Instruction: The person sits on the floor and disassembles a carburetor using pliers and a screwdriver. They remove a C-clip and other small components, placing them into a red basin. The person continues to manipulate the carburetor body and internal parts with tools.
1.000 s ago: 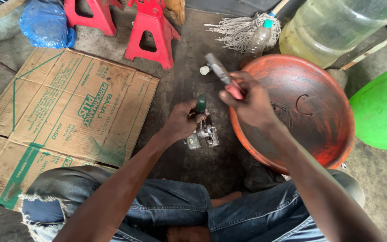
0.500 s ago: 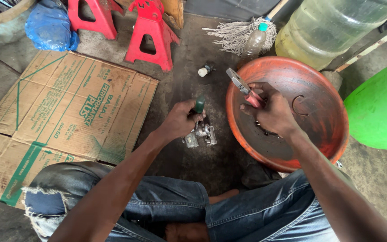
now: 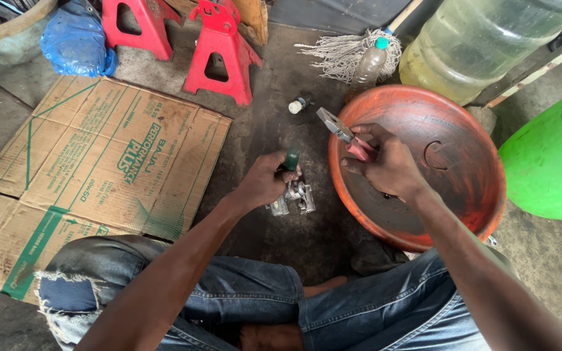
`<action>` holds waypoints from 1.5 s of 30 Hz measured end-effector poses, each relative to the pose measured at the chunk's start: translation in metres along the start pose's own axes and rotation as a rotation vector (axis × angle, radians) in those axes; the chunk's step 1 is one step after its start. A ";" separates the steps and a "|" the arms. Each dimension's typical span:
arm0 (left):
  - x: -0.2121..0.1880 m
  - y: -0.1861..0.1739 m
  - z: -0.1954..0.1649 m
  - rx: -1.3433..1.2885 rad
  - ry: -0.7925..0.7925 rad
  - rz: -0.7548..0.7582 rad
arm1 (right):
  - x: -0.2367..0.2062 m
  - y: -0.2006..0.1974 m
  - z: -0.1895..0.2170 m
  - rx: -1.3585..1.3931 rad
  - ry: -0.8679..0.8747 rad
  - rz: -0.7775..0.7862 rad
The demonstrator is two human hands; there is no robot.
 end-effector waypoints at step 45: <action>-0.015 0.002 -0.009 0.068 0.231 -0.050 | -0.045 0.006 0.097 -0.144 -0.259 0.187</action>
Point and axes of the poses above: each hand's wrist, its own x-axis towards the middle knuckle, its own y-axis out of the palm, z = x × y, the point moved 2 cm from there along x, towards the middle knuckle, and after that the axes turned 10 degrees about x, right-handed, at the moved point
